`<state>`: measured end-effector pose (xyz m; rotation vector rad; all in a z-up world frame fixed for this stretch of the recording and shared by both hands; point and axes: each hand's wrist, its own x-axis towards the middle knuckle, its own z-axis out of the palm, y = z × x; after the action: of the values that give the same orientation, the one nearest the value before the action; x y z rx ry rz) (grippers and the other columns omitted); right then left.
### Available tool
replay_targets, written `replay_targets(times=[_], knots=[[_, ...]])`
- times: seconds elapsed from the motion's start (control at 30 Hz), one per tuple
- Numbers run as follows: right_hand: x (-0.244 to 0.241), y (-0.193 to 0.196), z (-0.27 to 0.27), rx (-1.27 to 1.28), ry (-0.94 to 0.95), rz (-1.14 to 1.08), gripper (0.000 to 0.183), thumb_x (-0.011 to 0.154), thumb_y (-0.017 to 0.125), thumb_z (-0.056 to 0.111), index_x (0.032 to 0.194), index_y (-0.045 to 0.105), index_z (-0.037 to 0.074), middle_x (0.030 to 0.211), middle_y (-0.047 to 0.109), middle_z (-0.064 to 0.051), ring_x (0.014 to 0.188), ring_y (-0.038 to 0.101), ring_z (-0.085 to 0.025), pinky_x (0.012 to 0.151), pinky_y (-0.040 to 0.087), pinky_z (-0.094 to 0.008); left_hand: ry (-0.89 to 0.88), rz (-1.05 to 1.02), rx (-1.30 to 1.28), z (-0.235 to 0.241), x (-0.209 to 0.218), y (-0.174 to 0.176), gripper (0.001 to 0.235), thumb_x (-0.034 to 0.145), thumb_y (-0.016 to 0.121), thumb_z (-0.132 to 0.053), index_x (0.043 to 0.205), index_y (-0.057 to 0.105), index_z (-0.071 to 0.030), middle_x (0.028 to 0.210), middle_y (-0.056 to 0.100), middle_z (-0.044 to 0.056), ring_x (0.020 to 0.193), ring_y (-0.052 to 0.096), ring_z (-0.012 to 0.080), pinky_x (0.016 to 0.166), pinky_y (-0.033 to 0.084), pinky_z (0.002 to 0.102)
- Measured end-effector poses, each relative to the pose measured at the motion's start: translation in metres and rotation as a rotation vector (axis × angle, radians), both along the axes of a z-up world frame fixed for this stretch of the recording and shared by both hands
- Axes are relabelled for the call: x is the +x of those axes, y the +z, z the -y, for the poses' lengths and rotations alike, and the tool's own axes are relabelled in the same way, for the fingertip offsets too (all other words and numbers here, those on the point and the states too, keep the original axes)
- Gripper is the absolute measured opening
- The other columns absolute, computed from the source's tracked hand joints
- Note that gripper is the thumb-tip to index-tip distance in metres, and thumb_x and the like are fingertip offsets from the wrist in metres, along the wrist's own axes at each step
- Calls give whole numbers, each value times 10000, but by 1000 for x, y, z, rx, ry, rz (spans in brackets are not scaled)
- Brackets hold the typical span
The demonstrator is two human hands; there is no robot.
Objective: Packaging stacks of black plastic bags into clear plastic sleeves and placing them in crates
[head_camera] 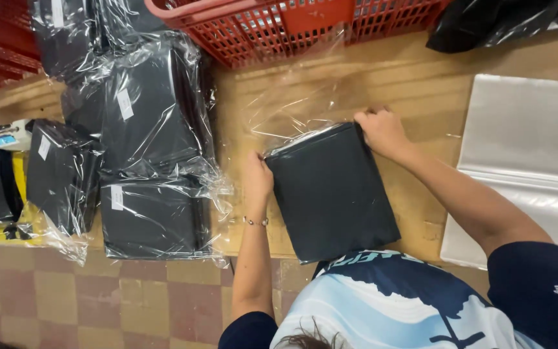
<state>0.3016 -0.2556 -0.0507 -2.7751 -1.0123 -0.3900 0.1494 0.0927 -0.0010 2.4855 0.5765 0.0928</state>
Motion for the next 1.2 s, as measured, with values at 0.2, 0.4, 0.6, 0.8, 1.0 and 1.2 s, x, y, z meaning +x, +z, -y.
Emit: replay_targets(times=[0.2, 0.4, 0.6, 0.8, 1.0, 1.2], knots=[[13, 31, -24, -22, -52, -536, 305, 951, 628, 193, 1233, 687, 91, 1135, 746, -205, 1149, 695, -375, 994, 539, -494, 72, 35, -86, -26, -9, -87, 70, 901, 624, -113, 938, 589, -64, 853, 650, 205, 935, 681, 442, 808, 510, 490], [11, 94, -36, 10, 6, -836, 288, 991, 503, 141, 1186, 648, -14, 1123, 726, -295, 1132, 673, -468, 996, 507, -599, 214, -50, -567, -38, -8, -89, 158, 1024, 549, -242, 929, 485, -133, 740, 486, 71, 637, 554, 258, 521, 429, 352], [31, 39, -30, 120, -114, -1239, 321, 936, 582, 235, 1135, 644, -10, 1152, 716, -286, 1199, 623, -478, 993, 485, -591, 231, -120, -997, -8, -21, -84, 206, 1067, 462, -260, 1001, 572, -99, 830, 515, 85, 721, 583, 223, 563, 482, 286], [40, 48, -53, -271, -64, -1029, 406, 974, 577, 353, 1222, 704, 57, 1127, 758, -225, 1124, 707, -398, 939, 551, -552, -102, -32, -899, 17, -19, 4, 312, 982, 496, -5, 1248, 657, -21, 1143, 608, 151, 1101, 556, 316, 1073, 425, 424], [43, 34, -58, -151, 63, -1049, 327, 971, 534, 149, 1080, 703, -108, 1081, 724, -348, 1090, 685, -483, 894, 559, -554, -55, 35, -841, 25, -29, 33, 238, 945, 487, 16, 1102, 631, -89, 988, 564, 98, 975, 512, 263, 960, 425, 364], [25, 72, -63, 113, -253, -1701, 519, 830, 569, 52, 1313, 584, -136, 1213, 632, -374, 1101, 651, -530, 848, 560, -594, -126, 55, -809, 8, -42, 1, 297, 906, 564, 33, 1165, 622, -102, 1008, 588, 105, 1031, 550, 243, 993, 405, 327]])
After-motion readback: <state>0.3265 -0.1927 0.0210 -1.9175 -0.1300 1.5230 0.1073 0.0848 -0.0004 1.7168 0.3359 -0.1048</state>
